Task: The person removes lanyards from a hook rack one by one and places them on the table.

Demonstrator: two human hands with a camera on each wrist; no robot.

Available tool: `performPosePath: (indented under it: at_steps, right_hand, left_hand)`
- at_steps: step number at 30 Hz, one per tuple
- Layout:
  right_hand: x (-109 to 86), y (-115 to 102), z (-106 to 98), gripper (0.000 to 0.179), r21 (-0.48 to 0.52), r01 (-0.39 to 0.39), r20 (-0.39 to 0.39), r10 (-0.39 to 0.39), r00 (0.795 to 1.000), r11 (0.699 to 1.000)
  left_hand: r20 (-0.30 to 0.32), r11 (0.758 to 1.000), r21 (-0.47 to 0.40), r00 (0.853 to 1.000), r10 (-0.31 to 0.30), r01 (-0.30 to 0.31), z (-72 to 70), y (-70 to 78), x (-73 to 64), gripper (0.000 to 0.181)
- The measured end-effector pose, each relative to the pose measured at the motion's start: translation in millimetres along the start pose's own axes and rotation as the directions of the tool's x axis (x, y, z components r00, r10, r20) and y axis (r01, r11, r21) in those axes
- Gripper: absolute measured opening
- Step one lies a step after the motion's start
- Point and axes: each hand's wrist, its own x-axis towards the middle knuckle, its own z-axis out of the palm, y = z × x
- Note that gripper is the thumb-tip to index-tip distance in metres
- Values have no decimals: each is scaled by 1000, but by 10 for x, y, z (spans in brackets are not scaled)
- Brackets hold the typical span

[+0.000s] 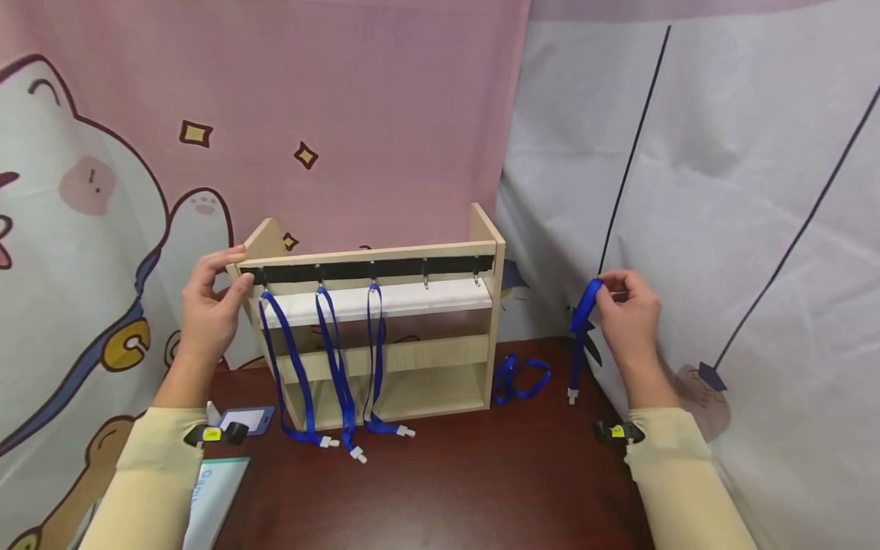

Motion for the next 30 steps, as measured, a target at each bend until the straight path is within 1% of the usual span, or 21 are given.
performPosePath:
  at_steps: [3, 5, 9, 16, 23, 27, 30]
  right_hand:
    - [-53, 28, -8, 15, 8, 21, 27, -21, 999, 1000]
    - [-95, 57, -8, 15, 12, 21, 47, -21, 999, 1000]
    - [-188, 96, -10, 15, 7, 3, 74, -4, 997, 1000]
    - [-331, 93, 18, 12, -18, -16, 87, 18, 996, 1000]
    - [-491, 286, 67, 8, -71, -21, 135, 30, 990, 997]
    - [-579, 416, 90, 7, -111, 7, 170, 12, 985, 994]
    - [-607, 478, 110, 6, -108, 38, 181, -18, 983, 993]
  left_hand:
    - [-1, 1000, -2, 1000, 8, -8, 7, 1, 6, 33]
    - [-3, 1000, -5, 1000, 11, -11, 11, 0, 11, 33]
    - [-6, 1000, -14, 1000, 12, -12, 15, 3, 14, 33]
    - [-7, 1000, -15, 1000, 7, -7, 13, 23, 2, 32]
    - [-6, 1000, 4, 1000, 8, -8, 19, 39, -6, 33]
    - [-1, 1000, -4, 1000, 6, -6, 20, 33, -8, 32]
    - [-1, 1000, -12, 1000, 0, 0, 14, 33, -6, 32]
